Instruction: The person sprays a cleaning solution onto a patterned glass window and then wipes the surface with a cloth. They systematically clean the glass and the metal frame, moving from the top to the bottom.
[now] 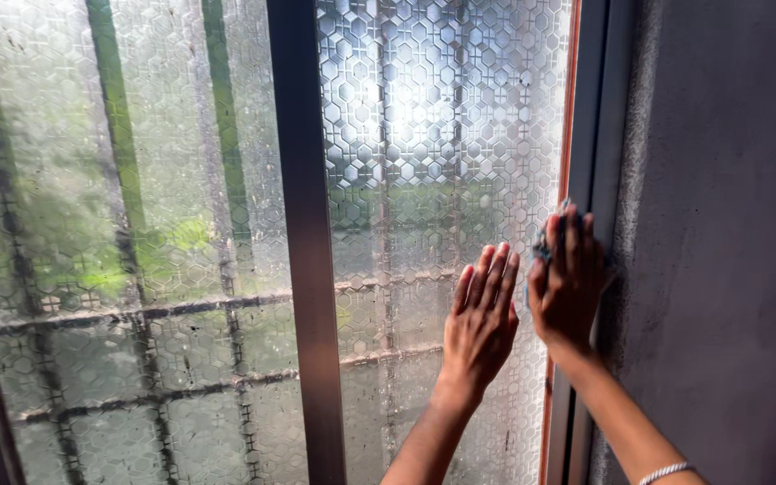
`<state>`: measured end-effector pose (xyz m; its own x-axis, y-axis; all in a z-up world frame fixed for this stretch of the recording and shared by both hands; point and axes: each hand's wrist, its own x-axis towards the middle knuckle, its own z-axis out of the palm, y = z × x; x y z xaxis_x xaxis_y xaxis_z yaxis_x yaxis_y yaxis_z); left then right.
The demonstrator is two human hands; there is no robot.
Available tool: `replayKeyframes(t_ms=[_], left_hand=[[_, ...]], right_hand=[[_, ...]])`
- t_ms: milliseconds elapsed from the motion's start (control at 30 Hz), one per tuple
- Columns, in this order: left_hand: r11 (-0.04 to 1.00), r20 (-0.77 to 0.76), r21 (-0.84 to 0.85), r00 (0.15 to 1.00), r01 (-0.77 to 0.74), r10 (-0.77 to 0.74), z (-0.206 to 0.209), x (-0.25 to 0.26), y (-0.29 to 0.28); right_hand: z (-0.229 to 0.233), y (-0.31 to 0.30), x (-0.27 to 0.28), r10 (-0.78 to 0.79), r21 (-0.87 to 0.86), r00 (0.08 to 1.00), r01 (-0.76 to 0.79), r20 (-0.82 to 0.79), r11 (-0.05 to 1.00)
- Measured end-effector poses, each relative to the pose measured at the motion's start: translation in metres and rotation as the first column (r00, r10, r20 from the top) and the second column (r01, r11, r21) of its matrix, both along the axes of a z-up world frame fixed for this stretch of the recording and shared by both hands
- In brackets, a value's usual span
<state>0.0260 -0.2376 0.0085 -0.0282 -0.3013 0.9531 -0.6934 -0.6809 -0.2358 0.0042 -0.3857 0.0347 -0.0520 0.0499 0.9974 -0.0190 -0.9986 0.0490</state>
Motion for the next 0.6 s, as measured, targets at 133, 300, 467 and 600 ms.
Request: replayKeyframes(t_ms=[133, 300, 467, 600], left_hand=[[0.996, 0.092, 0.022, 0.992, -0.084, 0.082, -0.011, 0.009, -0.005], [0.974, 0.114, 0.033, 0.969, -0.225, 0.220, -0.011, 0.008, -0.009], [0.973, 0.142, -0.006, 0.963, -0.231, 0.230, -0.012, 0.007, -0.008], [0.973, 0.146, -0.008, 0.962, -0.231, 0.230, -0.014, 0.007, -0.008]], right_hand=[[-0.029, 0.000, -0.009, 0.034, -0.025, 0.998, -0.035, -0.044, 0.999], [0.056, -0.018, 0.009, 0.007, -0.022, 0.999, -0.008, -0.043, 1.000], [0.104, -0.017, 0.009, 0.003, -0.040, 1.000, -0.004, -0.014, 0.999], [0.040, -0.009, 0.002, 0.060, -0.027, 0.998, -0.061, -0.032, 0.998]])
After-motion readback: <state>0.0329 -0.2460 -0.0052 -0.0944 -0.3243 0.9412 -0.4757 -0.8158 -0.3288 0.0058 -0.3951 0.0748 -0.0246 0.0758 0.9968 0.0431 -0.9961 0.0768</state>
